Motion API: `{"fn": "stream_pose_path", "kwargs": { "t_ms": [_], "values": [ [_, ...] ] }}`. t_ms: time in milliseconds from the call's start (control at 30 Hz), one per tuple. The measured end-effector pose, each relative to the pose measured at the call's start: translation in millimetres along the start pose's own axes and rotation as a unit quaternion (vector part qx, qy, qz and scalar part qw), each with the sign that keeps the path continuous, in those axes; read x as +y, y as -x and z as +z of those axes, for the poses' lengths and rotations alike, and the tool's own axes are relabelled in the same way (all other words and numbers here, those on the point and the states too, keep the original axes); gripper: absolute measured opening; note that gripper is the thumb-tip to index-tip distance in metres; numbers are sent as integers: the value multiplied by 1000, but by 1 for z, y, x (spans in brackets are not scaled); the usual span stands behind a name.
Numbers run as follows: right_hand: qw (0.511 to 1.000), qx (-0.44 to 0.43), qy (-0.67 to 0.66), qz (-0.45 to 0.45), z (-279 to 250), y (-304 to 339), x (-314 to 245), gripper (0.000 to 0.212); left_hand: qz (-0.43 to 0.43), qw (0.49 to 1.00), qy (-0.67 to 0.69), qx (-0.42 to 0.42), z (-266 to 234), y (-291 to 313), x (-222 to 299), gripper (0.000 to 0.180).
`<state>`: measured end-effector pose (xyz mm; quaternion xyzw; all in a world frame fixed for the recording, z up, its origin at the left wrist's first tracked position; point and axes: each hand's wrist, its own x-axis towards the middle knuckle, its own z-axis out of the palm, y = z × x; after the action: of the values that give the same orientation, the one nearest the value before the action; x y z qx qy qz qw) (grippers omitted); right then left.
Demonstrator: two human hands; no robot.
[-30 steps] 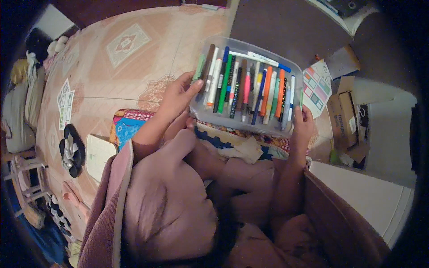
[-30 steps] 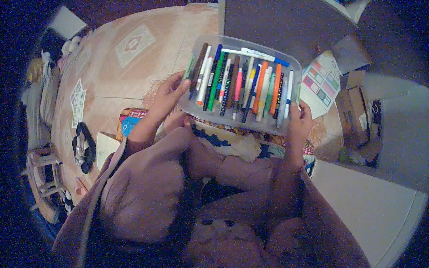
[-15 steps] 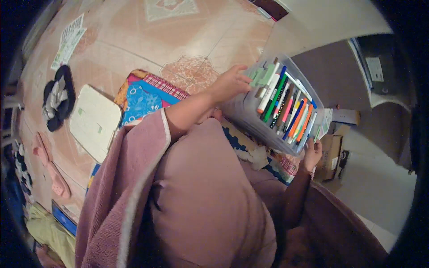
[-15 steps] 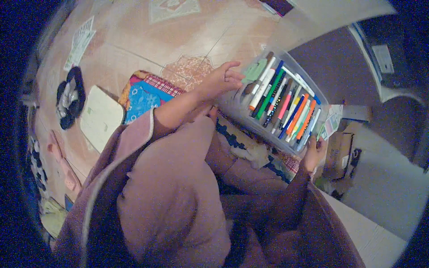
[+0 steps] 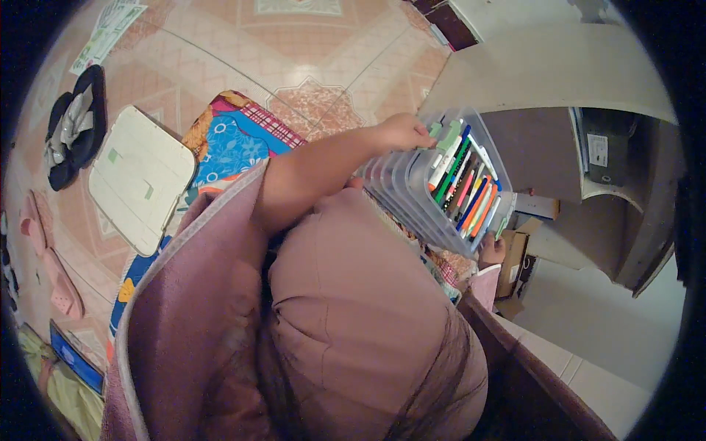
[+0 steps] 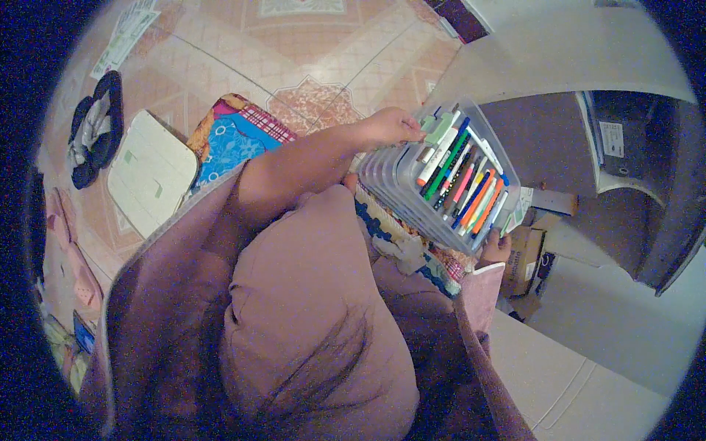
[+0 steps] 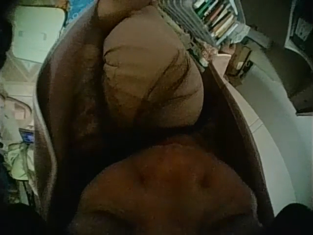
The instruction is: The person organizes markers into containers by picking them up from a pile and placing them into bins, eventually closing a bin with a lid.
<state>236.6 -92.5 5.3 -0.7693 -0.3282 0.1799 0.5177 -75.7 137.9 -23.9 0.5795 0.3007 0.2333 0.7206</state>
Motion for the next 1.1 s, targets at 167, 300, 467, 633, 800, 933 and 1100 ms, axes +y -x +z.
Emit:
{"fn": "stream_pose_path", "kwargs": {
  "t_ms": [167,300,467,633,800,933,1100],
  "values": [
    [1000,-17,5,7,-1,0,-4,9,-26,999,1,-29,-10,-10,-3,21],
    [999,5,-33,19,-4,-2,1,8,-73,997,-3,-28,-8,-13,1,20],
    [996,13,-78,41,-3,0,1,9,-94,994,60,-18,-8,-13,0,22],
    [995,24,-91,40,6,7,-8,9,150,984,-75,-64,-20,-2,11,57],
    [992,-19,-109,60,-11,-3,7,10,221,936,-251,-107,-23,5,16,71],
    [988,-22,-132,71,-8,-4,7,10,208,931,-298,-11,-11,18,23,55],
    [993,-16,-112,43,-11,-3,11,9,204,950,-230,60,-7,15,13,43]
  ]
}}
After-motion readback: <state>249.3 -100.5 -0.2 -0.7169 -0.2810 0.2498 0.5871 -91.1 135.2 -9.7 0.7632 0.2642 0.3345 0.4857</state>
